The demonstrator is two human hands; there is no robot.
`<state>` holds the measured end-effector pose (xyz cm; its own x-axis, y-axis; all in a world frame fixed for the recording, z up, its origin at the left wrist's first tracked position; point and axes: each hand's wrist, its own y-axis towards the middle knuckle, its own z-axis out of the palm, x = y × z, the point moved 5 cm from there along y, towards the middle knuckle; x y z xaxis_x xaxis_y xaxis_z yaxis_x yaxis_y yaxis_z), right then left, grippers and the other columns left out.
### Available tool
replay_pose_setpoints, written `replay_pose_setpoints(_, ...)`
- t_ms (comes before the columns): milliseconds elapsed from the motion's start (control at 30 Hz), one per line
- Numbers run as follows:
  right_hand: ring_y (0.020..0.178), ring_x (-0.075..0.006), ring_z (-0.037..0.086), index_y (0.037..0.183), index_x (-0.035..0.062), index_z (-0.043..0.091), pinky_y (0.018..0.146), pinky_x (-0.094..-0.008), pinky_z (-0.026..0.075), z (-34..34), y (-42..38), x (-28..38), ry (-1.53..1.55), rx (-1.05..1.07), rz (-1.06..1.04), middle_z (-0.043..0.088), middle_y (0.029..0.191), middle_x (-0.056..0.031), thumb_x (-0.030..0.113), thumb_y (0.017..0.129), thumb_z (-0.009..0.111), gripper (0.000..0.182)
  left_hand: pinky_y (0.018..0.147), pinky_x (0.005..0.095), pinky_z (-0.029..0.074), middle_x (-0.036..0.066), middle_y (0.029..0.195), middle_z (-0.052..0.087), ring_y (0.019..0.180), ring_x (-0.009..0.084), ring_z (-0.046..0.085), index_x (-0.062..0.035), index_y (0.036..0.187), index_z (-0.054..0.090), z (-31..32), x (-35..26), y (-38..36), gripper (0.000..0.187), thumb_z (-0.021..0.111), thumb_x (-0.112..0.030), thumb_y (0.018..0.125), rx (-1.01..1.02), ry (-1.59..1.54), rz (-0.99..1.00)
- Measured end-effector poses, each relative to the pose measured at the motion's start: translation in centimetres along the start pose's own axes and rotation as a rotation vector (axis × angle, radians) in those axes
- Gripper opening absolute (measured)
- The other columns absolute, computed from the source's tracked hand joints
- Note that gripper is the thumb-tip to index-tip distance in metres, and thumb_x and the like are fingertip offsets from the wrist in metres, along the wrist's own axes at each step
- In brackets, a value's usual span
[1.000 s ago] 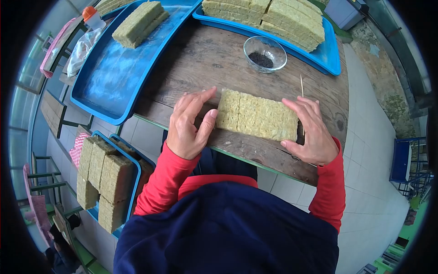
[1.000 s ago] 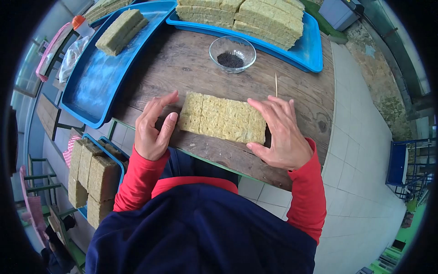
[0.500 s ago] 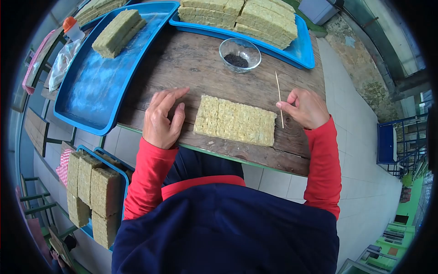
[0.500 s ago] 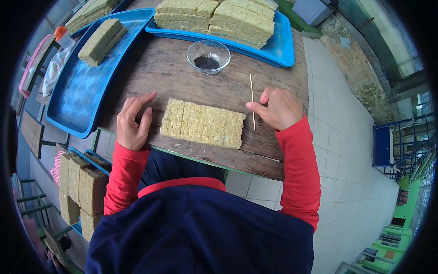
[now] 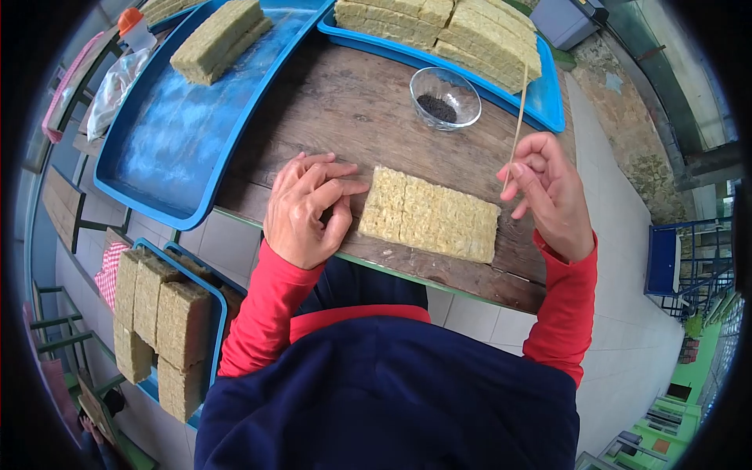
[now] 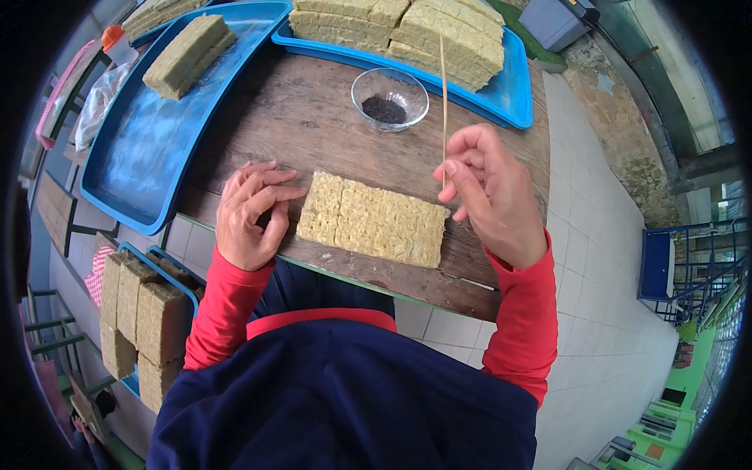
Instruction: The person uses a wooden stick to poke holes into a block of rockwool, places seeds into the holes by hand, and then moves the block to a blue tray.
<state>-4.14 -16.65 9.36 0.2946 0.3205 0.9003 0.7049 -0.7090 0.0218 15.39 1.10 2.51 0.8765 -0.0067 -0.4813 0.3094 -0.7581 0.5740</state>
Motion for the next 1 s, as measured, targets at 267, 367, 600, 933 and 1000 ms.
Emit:
replay_pose_setpoints(267,0.075,-0.0082,0.062,0.101,0.0018,0.061,0.057,-0.0214,0.053,7.3,1.4,0.7,0.162,0.133,-0.243,0.067,0.088,-0.0058,0.006,0.090,0.062,0.012,0.096,0.0466,0.043,0.005,0.102,0.068,0.105,0.0309,0.059,-0.0117,0.092,0.072,-0.2,-0.2,0.3,0.031,0.059,-0.001,0.066,0.019,-0.040,0.023)
replay_pose_setpoints(367,0.073,-0.0078,0.062,0.098,0.0008,0.062,0.054,-0.0211,0.051,7.6,1.1,-0.5,0.052,0.065,-0.292,0.067,0.085,-0.0054,0.004,0.089,0.062,0.009,0.089,0.0412,0.047,0.001,0.099,0.067,0.100,0.0278,0.060,-0.0153,0.092,0.072,-0.3,-0.4,0.4,0.034,0.061,-0.005,0.062,0.000,-0.069,0.047)
replay_pose_setpoints(600,0.064,-0.0065,0.059,0.095,0.0013,0.062,0.049,-0.0198,0.044,8.4,0.5,-1.5,0.068,-0.007,-0.297,0.065,0.085,-0.0055,0.000,0.088,0.062,0.008,0.088,0.0405,0.048,0.001,0.099,0.066,0.100,0.0267,0.060,-0.0177,0.091,0.072,0.0,-0.5,0.6,0.033,0.062,-0.006,0.062,0.044,-0.083,0.077)
replay_pose_setpoints(933,0.054,-0.0043,0.052,0.093,0.0035,0.064,0.046,-0.0206,0.039,8.8,0.6,-1.8,-0.094,0.043,-0.355,0.064,0.084,-0.0046,0.000,0.087,0.063,0.007,0.095,0.0483,0.044,0.002,0.101,0.066,0.104,0.0269,0.059,-0.0130,0.092,0.071,0.0,-0.5,0.6,0.029,0.063,-0.008,0.064,0.068,-0.040,0.021)
replay_pose_setpoints(1000,0.053,-0.0041,0.052,0.094,0.0033,0.064,0.047,-0.0205,0.039,8.8,0.7,-1.6,-0.035,0.024,-0.323,0.064,0.084,-0.0046,-0.001,0.087,0.062,0.008,0.096,0.0491,0.043,0.002,0.101,0.066,0.105,0.0267,0.059,-0.0130,0.092,0.071,0.0,-0.5,0.6,0.029,0.063,-0.008,0.064,0.074,-0.043,0.019)
